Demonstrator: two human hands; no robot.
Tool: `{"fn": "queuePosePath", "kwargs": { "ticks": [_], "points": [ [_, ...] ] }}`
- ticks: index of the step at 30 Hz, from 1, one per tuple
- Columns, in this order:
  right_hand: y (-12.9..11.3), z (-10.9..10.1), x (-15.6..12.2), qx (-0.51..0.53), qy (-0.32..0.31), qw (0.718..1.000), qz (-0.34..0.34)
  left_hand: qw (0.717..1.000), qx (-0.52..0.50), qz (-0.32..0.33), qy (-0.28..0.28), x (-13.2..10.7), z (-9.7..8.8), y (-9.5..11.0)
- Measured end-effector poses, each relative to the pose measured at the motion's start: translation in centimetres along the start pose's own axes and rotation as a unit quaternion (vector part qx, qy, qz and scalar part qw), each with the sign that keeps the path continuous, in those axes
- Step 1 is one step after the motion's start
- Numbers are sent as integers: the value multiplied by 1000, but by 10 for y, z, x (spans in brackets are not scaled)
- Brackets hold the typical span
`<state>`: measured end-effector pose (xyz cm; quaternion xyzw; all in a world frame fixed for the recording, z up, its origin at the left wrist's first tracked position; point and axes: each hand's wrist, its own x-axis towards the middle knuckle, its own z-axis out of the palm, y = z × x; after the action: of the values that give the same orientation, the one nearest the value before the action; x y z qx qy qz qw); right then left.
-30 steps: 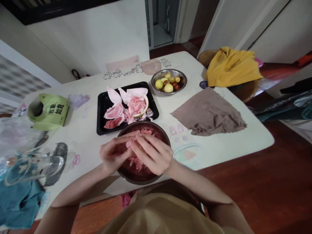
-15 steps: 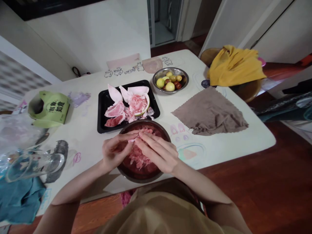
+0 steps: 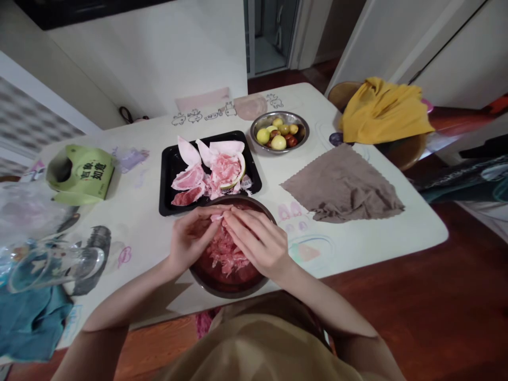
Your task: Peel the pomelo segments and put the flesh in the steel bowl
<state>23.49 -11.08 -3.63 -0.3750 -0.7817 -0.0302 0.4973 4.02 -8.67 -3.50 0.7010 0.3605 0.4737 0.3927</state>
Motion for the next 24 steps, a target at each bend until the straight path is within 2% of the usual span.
{"fn": "queuePosePath", "kwargs": {
  "ticks": [3, 7, 11, 17, 24],
  "points": [
    [-1, 0, -3, -27, -14, 1000, -5, 999, 29, 34, -3, -1, 0, 5],
    [-4, 1, 1, 49, 20, 998, 31, 997, 62, 33, -6, 0, -2, 8],
    [-4, 2, 5, 85, 29, 995, 39, 992, 104, 50, -42, 5, -6, 5],
    [-3, -2, 0, 130, 14, 991, 39, 991, 88, 75, -66, 11, -14, 5],
    [2, -3, -11, 191, 47, 978, 72, 993, 41, 65, -91, 9, -17, 8]
  ]
}}
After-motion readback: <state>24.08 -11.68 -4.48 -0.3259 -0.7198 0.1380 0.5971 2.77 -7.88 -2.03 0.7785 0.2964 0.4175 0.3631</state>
